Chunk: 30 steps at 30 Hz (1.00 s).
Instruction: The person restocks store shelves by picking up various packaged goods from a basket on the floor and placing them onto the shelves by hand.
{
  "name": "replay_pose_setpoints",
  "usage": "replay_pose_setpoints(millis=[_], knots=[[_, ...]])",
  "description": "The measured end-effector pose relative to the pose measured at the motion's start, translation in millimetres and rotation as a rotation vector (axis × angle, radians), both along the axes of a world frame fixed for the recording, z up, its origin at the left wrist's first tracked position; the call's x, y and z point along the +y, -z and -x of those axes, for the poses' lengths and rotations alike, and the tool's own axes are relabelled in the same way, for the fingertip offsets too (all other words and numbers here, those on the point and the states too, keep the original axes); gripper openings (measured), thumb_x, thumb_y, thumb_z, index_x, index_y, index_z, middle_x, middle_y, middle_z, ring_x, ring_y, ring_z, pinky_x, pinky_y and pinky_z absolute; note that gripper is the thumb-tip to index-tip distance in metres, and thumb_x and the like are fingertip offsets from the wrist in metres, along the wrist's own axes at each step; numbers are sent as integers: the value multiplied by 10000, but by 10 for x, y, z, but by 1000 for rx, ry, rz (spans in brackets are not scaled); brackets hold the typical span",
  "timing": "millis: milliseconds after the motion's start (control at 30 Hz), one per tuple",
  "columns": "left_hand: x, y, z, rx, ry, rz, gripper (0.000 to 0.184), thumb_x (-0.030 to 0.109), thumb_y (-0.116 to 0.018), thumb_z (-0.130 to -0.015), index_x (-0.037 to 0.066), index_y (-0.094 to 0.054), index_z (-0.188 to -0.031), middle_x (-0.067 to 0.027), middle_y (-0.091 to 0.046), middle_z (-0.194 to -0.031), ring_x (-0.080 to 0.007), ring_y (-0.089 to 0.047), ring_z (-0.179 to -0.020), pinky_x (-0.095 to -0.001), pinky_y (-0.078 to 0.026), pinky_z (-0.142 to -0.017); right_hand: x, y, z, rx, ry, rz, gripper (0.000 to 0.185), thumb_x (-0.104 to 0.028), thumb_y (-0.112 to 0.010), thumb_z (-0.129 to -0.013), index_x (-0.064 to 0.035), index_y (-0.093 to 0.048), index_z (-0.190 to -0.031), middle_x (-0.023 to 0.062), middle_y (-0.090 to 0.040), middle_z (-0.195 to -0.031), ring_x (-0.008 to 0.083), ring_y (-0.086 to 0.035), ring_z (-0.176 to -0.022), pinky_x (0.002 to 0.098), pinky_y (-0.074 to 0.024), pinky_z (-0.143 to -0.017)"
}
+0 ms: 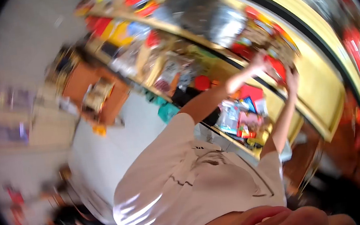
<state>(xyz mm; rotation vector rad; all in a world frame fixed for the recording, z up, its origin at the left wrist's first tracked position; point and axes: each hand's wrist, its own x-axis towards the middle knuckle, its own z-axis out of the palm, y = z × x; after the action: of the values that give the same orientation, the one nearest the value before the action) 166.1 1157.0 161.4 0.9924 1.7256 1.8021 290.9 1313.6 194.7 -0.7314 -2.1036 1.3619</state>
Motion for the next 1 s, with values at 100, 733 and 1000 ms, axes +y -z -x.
replay_pose_setpoints(millis=[100, 733, 1000], knots=[[-577, -219, -403, 121, 0, 62, 547, 170, -735, -785, 32, -469, -1242, -135, -573, -1061, -229, -587, -962, -363, -526, -746, 163, 323, -124, -213, 241, -250, 696, -495, -700, -832, 14, -560, -1285, 209, -624, -1211, 327, -612, -1083, 410, -494, -916], [-5999, 1358, -2562, -780, -1343, 251, 545, 342, -555, -919, 24, -482, -1356, -157, -609, -1227, -275, -597, -1071, -386, -500, -867, -5804, 1251, -270, -244, -1793, 252, 326, -144, -646, -918, 22, -568, -1187, 72, -618, -1033, 129, -573, -865, 276, -474, -783], [-7052, 2380, -3859, -1157, -1752, -366, 523, 428, -495, -923, 118, -475, -1343, -91, -581, -1268, -257, -541, -1122, -418, -480, -911, -7856, 1563, -375, -418, -2263, -196, 339, -188, -665, -885, -3, -595, -1160, 83, -657, -1004, 144, -618, -825, 299, -511, -728]])
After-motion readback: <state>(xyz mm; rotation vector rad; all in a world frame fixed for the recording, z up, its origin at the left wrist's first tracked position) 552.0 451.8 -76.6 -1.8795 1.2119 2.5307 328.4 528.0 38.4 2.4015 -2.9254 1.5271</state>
